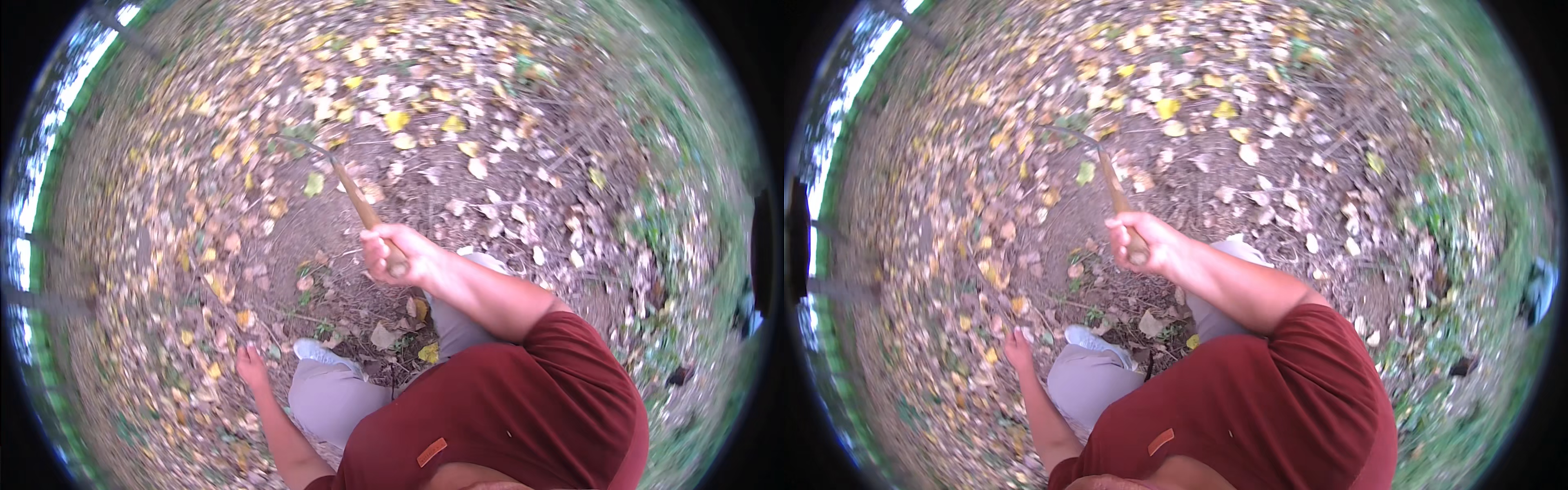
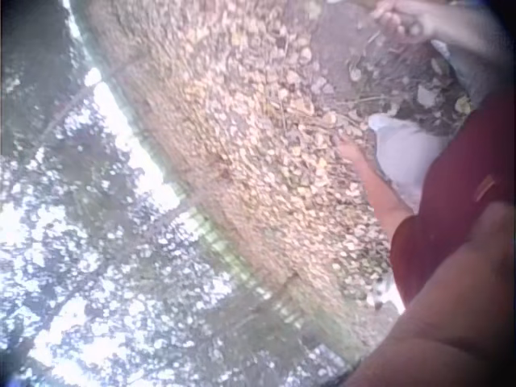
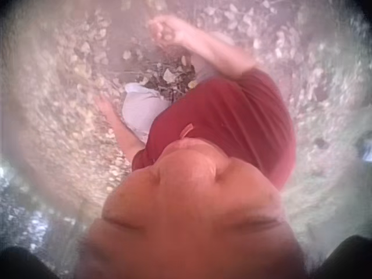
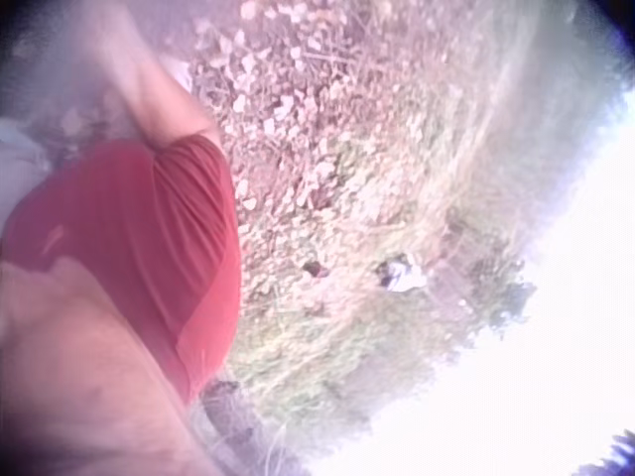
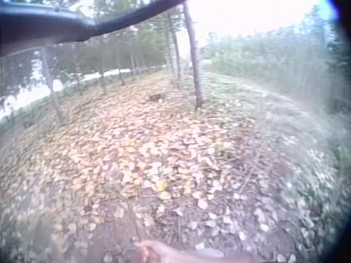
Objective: The person uses a pickaxe to clear dry leaves, twigs, and small branches from the ground in a wooded area. They repeatedly strike the ground to loosen debris and pull away larger sticks by hand.
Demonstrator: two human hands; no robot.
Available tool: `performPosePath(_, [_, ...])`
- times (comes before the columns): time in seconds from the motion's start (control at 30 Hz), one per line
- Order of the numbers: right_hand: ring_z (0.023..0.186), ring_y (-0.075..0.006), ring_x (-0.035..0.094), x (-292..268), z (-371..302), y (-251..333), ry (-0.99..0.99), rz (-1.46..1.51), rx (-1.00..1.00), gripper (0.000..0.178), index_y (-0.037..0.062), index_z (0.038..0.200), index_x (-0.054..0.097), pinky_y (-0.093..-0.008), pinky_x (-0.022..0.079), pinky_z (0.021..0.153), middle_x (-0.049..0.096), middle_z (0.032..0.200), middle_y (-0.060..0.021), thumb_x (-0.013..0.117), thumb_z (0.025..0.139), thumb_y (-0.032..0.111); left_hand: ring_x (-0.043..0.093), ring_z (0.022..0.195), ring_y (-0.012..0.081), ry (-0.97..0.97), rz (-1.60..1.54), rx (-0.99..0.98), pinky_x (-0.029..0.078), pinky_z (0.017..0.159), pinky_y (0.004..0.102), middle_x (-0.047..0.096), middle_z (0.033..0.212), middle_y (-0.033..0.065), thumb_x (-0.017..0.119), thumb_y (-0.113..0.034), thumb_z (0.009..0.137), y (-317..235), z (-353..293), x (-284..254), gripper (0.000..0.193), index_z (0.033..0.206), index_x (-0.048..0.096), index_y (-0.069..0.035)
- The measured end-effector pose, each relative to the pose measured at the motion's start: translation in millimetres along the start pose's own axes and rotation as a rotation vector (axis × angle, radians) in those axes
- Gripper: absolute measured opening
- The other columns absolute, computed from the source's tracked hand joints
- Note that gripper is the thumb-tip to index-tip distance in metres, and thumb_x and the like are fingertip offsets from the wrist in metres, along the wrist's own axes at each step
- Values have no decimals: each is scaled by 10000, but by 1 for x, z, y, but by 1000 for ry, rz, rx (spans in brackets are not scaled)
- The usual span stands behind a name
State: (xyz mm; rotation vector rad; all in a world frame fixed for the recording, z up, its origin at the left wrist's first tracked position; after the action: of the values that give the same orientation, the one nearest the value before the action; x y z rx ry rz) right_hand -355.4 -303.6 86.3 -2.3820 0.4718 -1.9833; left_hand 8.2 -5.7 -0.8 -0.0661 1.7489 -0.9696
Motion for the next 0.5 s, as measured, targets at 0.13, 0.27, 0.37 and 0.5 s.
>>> performPosePath(0.13, [500, -72, 462, 4, -121, 61, 9, 49, -168, 169, 96, 662, 471, -233, 399, 487, 461, 569, 55, 530, 816, 131, 519, 617, 368, 110, 352, 245, 399, 583, 431, 541, 678, 192, 501, -261, 843, -62, -67, 52, 275, 777, 528, 5])
performPosePath(0.27, [460, -58, 441, -34, -238, 101, -116, -1, -542, 165, 115, 650, 460, -220, 392, 464, 451, 538, 65, 544, 792, 116, 501, 544, 305, 327, 371, 327, 396, 542, 391, 538, 619, 178, 522, -244, 832, -38, -52, 62, 292, 710, 523, 21])
performPosePath(0.37, [399, -73, 443, -69, -329, 113, -578, 28, -1030, 119, 92, 724, 442, -228, 409, 363, 458, 505, 28, 553, 768, 84, 458, 528, 158, 536, 224, 309, 369, 495, 317, 500, 570, 60, 546, -221, 832, -13, -44, 60, 265, 689, 528, 1])
performPosePath(0.5, [406, -117, 456, -139, -451, 117, -772, 241, -1559, 162, 41, 820, 415, -250, 422, 364, 445, 576, -17, 547, 739, -3, 432, 532, 96, 739, 128, 300, 357, 478, 287, 478, 554, 7, 559, -215, 831, -21, -45, 58, 257, 682, 530, -7])
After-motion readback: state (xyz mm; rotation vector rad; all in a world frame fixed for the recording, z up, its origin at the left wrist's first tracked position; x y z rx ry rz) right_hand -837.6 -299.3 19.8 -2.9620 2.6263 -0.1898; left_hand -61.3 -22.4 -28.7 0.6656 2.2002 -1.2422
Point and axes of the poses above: each hand's wrist, its own z-axis towards the middle knuckle, its own x-axis out of the palm, y = z × x, the point moved 1 cm from there along z, towards the middle knuckle
